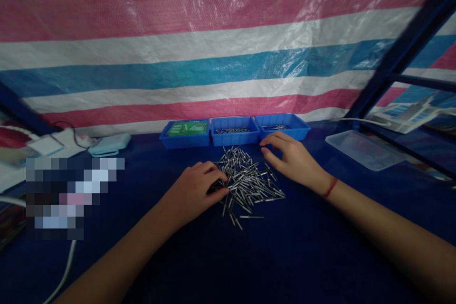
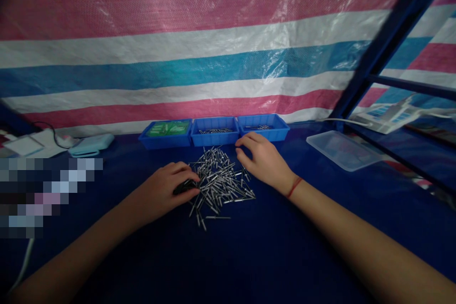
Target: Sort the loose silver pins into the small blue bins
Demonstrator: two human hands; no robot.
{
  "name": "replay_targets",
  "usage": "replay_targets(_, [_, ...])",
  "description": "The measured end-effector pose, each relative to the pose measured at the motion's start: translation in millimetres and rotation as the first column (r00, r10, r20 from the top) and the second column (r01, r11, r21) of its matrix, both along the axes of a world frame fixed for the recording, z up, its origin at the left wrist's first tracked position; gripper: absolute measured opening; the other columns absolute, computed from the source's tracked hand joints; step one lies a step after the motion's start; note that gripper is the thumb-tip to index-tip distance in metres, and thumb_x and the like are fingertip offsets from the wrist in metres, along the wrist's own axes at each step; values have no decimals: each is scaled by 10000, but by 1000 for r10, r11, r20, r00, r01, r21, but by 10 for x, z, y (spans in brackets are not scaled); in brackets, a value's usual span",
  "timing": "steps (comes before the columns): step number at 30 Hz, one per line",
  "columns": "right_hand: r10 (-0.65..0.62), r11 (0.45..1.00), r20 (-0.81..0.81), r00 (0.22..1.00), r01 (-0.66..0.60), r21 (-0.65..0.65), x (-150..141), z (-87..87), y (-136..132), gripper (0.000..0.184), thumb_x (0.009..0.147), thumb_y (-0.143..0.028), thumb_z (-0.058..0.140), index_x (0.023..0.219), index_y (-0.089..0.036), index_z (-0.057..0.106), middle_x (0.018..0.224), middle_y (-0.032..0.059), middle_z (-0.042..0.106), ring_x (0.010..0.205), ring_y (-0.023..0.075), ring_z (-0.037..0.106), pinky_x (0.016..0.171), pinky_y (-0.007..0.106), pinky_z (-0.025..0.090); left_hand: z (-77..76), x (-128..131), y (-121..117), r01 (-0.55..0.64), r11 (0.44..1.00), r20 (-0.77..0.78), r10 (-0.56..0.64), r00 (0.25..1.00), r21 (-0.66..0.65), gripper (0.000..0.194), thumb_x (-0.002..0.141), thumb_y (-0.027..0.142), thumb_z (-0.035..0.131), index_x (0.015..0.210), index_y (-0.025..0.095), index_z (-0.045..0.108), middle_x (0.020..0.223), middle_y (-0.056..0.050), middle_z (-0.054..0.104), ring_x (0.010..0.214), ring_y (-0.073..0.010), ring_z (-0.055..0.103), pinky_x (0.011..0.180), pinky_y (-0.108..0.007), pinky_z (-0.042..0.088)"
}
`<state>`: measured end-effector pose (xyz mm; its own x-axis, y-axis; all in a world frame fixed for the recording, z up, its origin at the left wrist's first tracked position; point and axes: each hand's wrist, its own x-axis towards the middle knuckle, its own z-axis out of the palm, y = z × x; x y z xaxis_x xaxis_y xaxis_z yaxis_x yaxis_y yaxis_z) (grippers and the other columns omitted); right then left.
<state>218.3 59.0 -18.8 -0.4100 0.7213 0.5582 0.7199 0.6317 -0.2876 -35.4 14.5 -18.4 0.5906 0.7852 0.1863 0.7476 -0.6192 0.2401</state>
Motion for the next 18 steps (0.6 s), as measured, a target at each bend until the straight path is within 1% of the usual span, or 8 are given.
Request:
replay_targets(4, [58, 998, 26, 998, -58, -20, -38, 0, -47, 209, 856, -233, 468, 941, -143, 636, 936, 101, 625, 878, 209, 591, 797, 376, 487, -3, -10, 5, 14, 1000, -5, -15, 1000, -17, 187, 857, 357, 540, 952, 220, 623, 960, -31, 602, 845, -189, 550, 769, -347, 424])
replay_targets(8, [93, 996, 25, 995, -93, -18, -52, -4, -68, 188, 858, -220, 470, 938, -168, 632, 936, 89, 623, 891, 207, 587, 829, 390, 479, 67, -13, -19, -8, 1000, -35, 7, 999, -28, 196, 806, 390, 602, 830, 196, 613, 930, -34, 584, 826, -200, 539, 735, -342, 416])
replay_targets(10, [106, 994, 25, 994, -105, -19, -64, -3, -83, 182, 858, -220, 472, 935, -171, 630, 940, 85, 620, 902, 206, 583, 840, 389, 474, 100, -18, -29, -17, 999, -58, 15, 998, -46, 198, 787, 391, 622, 805, 193, 613, 921, -37, 575, 832, -208, 537, 730, -343, 417])
replay_targets(15, [142, 989, 34, 989, -140, -51, -108, 13, -138, 196, 866, -225, 457, 933, -166, 632, 942, 83, 616, 905, 201, 573, 838, 381, 463, 121, -21, -28, -11, 997, -80, 5, 997, -75, 126, 823, 292, 571, 798, 184, 632, 918, -48, 570, 836, -205, 539, 755, -358, 426])
replay_targets(18, [161, 985, 40, 986, -158, -63, -136, 18, -170, 200, 870, -229, 455, 912, -154, 636, 924, 83, 617, 896, 201, 570, 826, 378, 457, 110, -12, -22, 13, 997, -46, -16, 999, -71, 126, 839, 243, 534, 808, 176, 636, 923, -50, 569, 830, -194, 538, 776, -364, 427])
